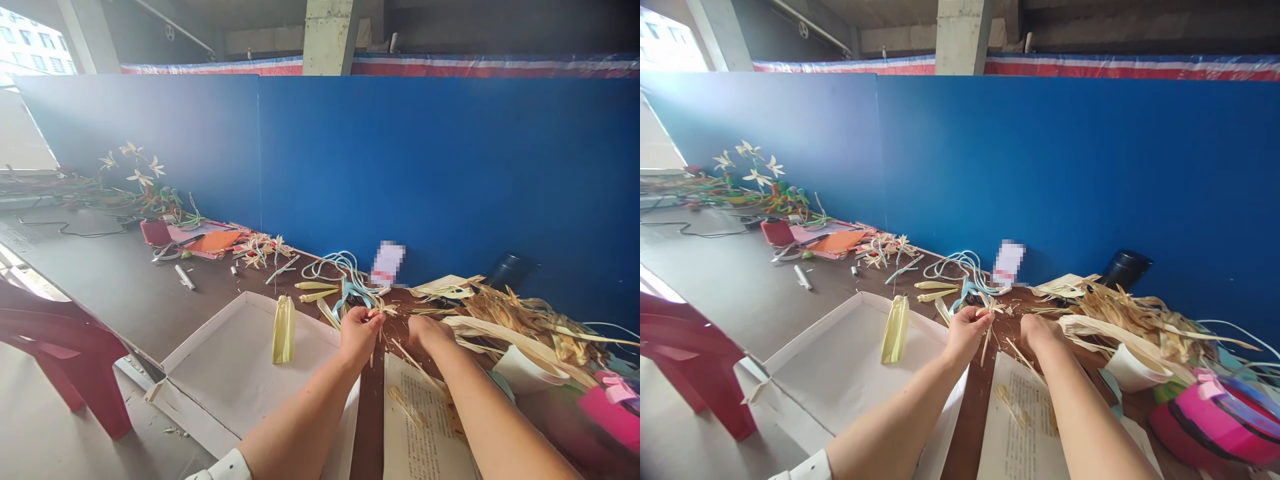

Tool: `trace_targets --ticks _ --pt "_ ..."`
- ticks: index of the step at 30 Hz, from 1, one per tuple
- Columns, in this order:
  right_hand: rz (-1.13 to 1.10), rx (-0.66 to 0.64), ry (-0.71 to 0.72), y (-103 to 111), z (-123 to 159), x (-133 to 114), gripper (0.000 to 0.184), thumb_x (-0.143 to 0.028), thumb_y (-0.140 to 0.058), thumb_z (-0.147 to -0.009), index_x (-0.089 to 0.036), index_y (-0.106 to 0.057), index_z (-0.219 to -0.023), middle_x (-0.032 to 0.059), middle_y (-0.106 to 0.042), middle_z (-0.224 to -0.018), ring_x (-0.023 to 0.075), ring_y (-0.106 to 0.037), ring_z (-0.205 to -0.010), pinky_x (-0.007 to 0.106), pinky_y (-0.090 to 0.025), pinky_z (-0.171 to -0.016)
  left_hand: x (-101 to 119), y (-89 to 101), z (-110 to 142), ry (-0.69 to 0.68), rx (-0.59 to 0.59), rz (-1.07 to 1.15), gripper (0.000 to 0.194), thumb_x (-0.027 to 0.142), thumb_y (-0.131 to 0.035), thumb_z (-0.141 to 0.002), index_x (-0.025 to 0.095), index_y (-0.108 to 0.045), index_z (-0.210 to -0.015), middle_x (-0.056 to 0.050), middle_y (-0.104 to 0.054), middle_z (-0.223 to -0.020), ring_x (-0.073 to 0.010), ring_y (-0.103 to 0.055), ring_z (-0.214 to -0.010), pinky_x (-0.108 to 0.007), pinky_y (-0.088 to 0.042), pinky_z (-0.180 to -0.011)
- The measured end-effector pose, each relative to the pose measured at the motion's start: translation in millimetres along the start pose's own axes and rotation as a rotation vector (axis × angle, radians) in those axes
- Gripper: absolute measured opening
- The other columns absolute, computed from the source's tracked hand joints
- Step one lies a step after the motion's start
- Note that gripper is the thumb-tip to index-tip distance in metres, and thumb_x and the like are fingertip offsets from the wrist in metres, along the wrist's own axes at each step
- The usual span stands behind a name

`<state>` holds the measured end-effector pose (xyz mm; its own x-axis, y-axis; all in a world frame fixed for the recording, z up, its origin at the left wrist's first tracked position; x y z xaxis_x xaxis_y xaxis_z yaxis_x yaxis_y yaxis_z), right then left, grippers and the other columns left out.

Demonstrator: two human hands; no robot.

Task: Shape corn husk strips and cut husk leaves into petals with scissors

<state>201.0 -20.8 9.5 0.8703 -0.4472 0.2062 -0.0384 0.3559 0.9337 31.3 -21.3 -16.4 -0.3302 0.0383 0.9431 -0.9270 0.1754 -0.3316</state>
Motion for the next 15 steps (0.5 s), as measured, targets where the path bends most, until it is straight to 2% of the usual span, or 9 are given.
trace_targets --ticks 9,15 --pt "0.031 0.0 0.062 4.4 1.0 -3.0 0.029 -0.012 -0.073 -0.052 -0.017 -0.072 -0.08 0.0124 -0.07 -0.1 0.0278 -0.065 -0.097 0.033 -0.048 -0.076 0.7 -0.9 -0.3 0.015 -0.016 0.021 0.03 0.04 -0.072 -0.06 0.015 -0.058 -0.064 0.001 -0.051 -0.061 -0.0082 -0.04 -0.055 -0.022 -0.03 -0.054" --pt "-0.021 0.052 0.084 0.8 -3.1 -2.3 0.018 -0.013 -0.075 -0.048 -0.017 -0.068 -0.064 0.0133 -0.072 -0.088 0.0321 -0.067 -0.089 0.038 -0.049 -0.074 -2.3 -1.5 -2.0 0.01 -0.026 0.022 0.028 0.039 -0.071 -0.06 0.015 -0.057 -0.064 0.0 -0.052 -0.062 -0.0087 -0.041 -0.057 -0.022 -0.031 -0.056"
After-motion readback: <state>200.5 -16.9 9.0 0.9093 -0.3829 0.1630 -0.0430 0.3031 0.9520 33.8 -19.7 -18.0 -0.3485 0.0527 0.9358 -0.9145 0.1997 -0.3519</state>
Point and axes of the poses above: each hand's wrist, its own z-axis away from the middle knuckle, its own y-axis out of the back of the hand, x = y × z, the point moved 2 cm from there along -z, towards the middle knuckle
